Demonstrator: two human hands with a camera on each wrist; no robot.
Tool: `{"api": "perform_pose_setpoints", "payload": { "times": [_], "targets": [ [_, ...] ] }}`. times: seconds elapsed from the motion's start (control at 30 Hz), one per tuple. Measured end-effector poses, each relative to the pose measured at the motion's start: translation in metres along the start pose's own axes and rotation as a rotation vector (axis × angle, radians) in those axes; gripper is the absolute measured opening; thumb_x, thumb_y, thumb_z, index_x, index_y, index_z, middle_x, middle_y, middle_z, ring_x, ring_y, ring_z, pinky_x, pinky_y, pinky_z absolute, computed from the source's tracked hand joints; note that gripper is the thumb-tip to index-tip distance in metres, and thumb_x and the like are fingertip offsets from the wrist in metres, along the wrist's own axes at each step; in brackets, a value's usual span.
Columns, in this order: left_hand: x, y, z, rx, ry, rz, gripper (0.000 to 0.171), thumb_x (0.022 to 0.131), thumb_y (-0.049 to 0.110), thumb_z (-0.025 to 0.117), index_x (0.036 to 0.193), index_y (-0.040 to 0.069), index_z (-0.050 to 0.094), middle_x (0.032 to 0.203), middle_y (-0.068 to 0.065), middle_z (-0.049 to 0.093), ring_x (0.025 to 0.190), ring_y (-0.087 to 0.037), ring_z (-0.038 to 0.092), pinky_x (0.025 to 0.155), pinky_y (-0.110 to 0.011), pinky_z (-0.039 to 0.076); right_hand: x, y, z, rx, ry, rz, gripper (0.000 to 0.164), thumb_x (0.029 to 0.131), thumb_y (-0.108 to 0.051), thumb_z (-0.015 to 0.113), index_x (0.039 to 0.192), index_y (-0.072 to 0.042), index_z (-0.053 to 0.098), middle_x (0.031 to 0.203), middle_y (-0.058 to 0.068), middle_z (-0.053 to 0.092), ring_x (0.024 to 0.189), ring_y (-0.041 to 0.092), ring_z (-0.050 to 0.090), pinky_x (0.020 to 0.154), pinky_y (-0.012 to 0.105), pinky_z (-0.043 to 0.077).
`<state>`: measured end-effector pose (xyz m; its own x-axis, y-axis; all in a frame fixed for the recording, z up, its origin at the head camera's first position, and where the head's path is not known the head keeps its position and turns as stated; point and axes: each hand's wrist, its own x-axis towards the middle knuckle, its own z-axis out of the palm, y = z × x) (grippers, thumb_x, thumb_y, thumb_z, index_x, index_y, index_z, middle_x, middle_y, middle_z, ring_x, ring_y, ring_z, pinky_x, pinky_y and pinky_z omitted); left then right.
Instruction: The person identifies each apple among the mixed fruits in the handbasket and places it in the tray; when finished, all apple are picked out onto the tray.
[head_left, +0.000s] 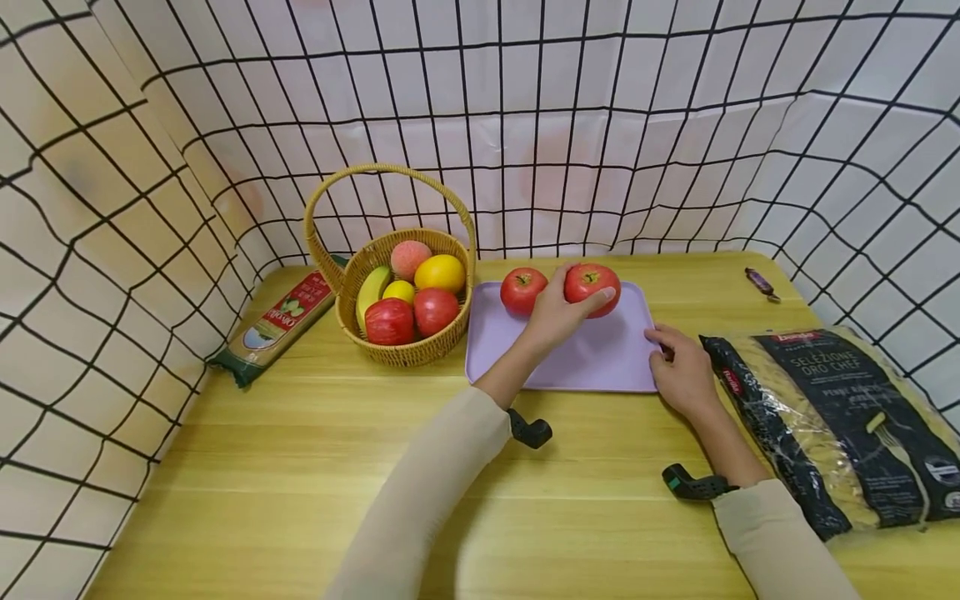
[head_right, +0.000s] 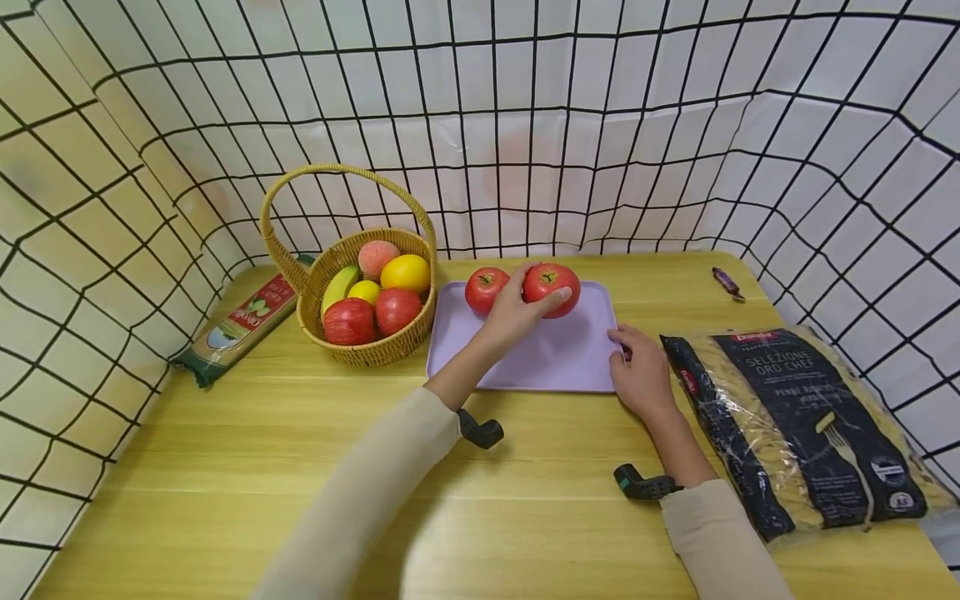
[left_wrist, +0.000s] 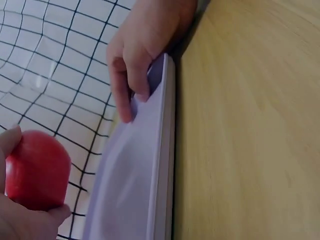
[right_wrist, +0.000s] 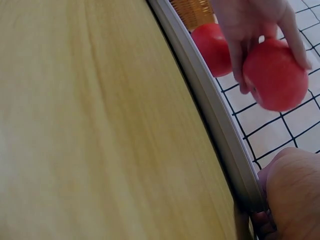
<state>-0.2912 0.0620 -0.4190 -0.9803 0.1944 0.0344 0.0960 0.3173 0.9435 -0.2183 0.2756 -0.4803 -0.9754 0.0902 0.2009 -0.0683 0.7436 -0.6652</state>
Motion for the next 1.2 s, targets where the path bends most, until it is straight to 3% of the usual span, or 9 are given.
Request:
{"api": "perform_pose_setpoints", "payload": {
  "times": [0.23,0.43,0.6,0.8,0.93,1.2],
  "targets": [
    [0.017,-0.007,0.017,0.019,0.065,-0.045,0.082,0.089,0.050,0.078,0.156,0.022,0.040,0.142,-0.004,0.060,0.122,-0.021,0.061,0.102,-0.042,0.055,-0.002,-0.002,-0.001,0.007,0.002,-0.013,0.042,0.097,0.000,0.050,0.137,0.005,0.062,0.150,0.026,0.052,0.132,0.047,0.054,0.104,0.061,0.046],
    [0.029,-0.016,0.027,0.079,0.085,-0.016,0.080,0.090,0.041,0.079,0.156,0.015,0.041,0.143,-0.008,0.058,0.127,-0.023,0.059,0.106,-0.040,0.052,-0.002,-0.001,-0.002,0.005,0.007,-0.006,0.042,0.098,0.000,0.050,0.137,0.005,0.062,0.150,0.026,0.052,0.128,0.045,0.056,0.101,0.059,0.047],
    [0.030,-0.021,0.030,0.137,0.080,-0.044,0.082,0.091,0.043,0.076,0.158,0.016,0.037,0.148,-0.006,0.055,0.133,-0.024,0.055,0.110,-0.041,0.050,-0.001,0.001,-0.001,0.002,0.004,-0.004,0.041,0.098,-0.001,0.050,0.138,0.005,0.062,0.151,0.025,0.052,0.131,0.045,0.054,0.103,0.060,0.046],
    [0.026,-0.020,0.027,0.156,0.085,-0.074,0.088,0.090,0.047,0.076,0.163,0.025,0.030,0.157,-0.002,0.049,0.141,-0.026,0.050,0.115,-0.044,0.045,0.000,0.001,0.001,0.003,0.008,-0.014,0.040,0.098,-0.001,0.051,0.137,0.004,0.063,0.150,0.025,0.053,0.134,0.046,0.053,0.106,0.061,0.045],
    [0.024,-0.018,0.023,0.188,0.066,-0.031,0.089,0.090,0.047,0.077,0.163,0.024,0.030,0.162,-0.001,0.044,0.144,-0.026,0.046,0.116,-0.046,0.044,0.000,0.002,0.001,0.005,0.012,-0.017,0.040,0.098,-0.001,0.052,0.136,0.004,0.063,0.149,0.025,0.054,0.134,0.046,0.053,0.105,0.061,0.045],
    [0.011,-0.006,0.005,0.231,0.033,0.149,0.089,0.090,0.044,0.077,0.163,0.030,0.028,0.169,0.006,0.030,0.153,-0.022,0.036,0.122,-0.046,0.037,0.001,0.003,0.001,0.004,0.007,-0.012,0.040,0.099,-0.001,0.052,0.137,0.004,0.063,0.150,0.025,0.053,0.135,0.047,0.052,0.106,0.062,0.045]
  ]
}}
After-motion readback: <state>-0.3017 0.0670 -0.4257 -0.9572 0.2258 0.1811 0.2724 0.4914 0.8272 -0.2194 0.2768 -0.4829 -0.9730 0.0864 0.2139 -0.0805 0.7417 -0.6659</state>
